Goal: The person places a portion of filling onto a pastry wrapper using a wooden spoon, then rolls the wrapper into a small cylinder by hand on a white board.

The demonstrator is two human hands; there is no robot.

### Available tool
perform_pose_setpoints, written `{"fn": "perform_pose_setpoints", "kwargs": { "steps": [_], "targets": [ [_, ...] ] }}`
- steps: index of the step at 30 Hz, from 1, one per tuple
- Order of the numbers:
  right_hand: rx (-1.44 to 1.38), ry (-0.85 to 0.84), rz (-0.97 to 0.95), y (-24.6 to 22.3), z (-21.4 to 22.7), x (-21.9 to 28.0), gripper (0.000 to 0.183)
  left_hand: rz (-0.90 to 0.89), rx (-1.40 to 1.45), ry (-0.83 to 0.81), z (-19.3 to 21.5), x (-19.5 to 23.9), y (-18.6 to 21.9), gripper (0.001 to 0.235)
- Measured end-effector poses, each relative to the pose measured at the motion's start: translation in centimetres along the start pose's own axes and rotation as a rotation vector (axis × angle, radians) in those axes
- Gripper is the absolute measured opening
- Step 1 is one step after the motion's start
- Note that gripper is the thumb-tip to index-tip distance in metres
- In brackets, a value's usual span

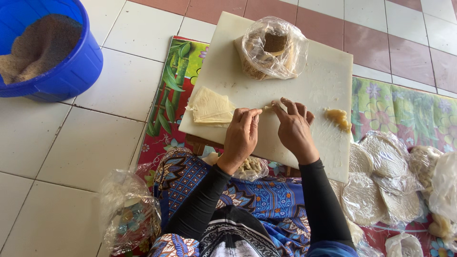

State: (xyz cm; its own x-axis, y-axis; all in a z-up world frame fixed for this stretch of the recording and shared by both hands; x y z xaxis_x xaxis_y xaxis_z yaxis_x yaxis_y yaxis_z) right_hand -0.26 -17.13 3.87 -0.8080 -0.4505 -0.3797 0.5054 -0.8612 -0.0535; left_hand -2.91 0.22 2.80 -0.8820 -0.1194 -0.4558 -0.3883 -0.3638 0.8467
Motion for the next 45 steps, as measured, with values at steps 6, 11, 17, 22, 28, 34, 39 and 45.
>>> {"fn": "perform_pose_setpoints", "kwargs": {
  "steps": [6, 11, 17, 22, 28, 34, 39, 45],
  "targets": [
    [-0.170, 0.063, -0.065, 0.8, -0.3, -0.2, 0.026, -0.033, -0.006, 0.016, 0.0, 0.1, -0.1, 0.016],
    [-0.143, 0.140, -0.027, 0.1, 0.4, -0.4, 0.016, 0.002, -0.006, -0.008, -0.2, 0.2, -0.1, 0.015],
    [0.032, 0.129, 0.100, -1.4, 0.2, -0.5, 0.009, -0.047, -0.034, 0.021, -0.4, 0.5, -0.4, 0.016],
    [-0.080, 0.198, 0.058, -2.5, 2.5, 0.7, 0.012, -0.021, 0.024, -0.040, -0.8, 1.1, -1.6, 0.018],
    [-0.488, 0.167, 0.140, -7.7, 5.5, 8.4, 0.015, -0.130, -0.314, 0.188, 7.1, 1.0, -3.5, 0.017],
    [-0.562, -0.067, -0.005, -10.2, -1.2, 10.1, 0.019, -0.085, -0.532, -0.055, 11.3, -3.2, -6.0, 0.029],
    [-0.485, 0.082, 0.001, -10.0, -2.9, 9.8, 0.025, -0.048, -0.588, -0.105, 10.6, -3.6, -5.8, 0.018],
    [-0.547, 0.062, -0.010, -10.1, -3.2, 13.0, 0.021, 0.007, -0.549, -0.201, 11.1, -4.5, -5.0, 0.025]
  ]
}}
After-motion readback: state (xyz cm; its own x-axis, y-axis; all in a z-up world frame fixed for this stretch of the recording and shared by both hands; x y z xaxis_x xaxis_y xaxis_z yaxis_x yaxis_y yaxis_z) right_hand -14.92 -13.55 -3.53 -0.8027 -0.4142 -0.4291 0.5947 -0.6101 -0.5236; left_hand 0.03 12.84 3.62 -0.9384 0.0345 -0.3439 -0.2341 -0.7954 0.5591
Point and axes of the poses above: each hand's wrist, its own x-axis away from the middle knuckle, its own z-axis out of the back of the hand, y = z × x, the point moved 3 cm from there along -x, towards the middle knuckle, and after that the axes turned 9 degrees about z, right-handed, at the moved point
